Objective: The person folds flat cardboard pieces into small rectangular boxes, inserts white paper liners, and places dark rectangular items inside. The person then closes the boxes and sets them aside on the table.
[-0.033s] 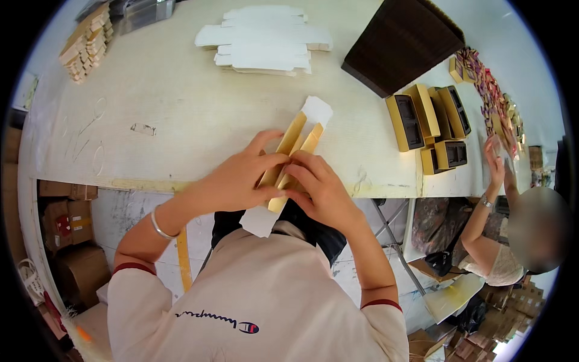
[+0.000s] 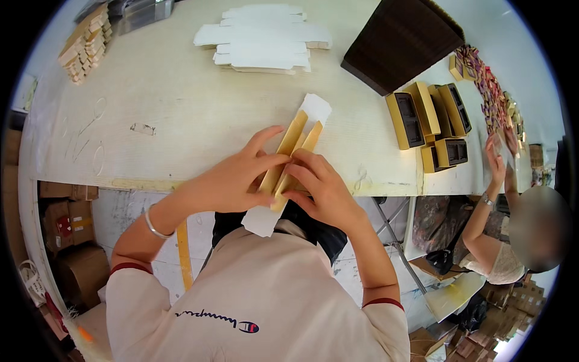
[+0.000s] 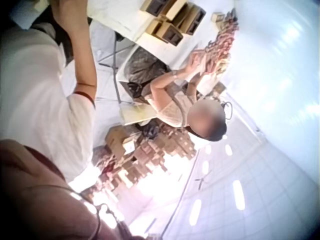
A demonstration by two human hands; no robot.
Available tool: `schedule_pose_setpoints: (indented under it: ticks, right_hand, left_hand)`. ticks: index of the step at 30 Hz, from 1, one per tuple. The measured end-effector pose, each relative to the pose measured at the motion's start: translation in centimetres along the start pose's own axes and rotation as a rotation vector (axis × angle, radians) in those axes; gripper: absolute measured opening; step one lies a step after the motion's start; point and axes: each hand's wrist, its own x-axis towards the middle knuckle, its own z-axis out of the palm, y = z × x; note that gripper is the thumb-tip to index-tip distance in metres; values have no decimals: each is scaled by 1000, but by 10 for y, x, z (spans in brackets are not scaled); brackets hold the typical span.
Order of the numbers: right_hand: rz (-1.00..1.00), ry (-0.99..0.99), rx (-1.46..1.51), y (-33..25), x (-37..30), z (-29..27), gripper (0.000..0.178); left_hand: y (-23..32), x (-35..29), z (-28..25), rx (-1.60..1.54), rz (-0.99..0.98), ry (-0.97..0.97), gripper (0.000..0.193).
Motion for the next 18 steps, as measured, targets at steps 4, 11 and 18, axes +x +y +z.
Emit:
schedule_pose_setpoints:
  ticks: [4,11,18]
  right_hand:
    - [-79,-6,-95,-5,-12,-9,36]
    - [-171,190,-118,-4,-13,10,21]
    - [-19,189,62,-11,-9,29,20]
  left_hand:
    - [-20,-10,-4,154,303,-74,57]
    - [-42,8,16,346,511,82,27]
    - [-13,2,36,320,252,300,31]
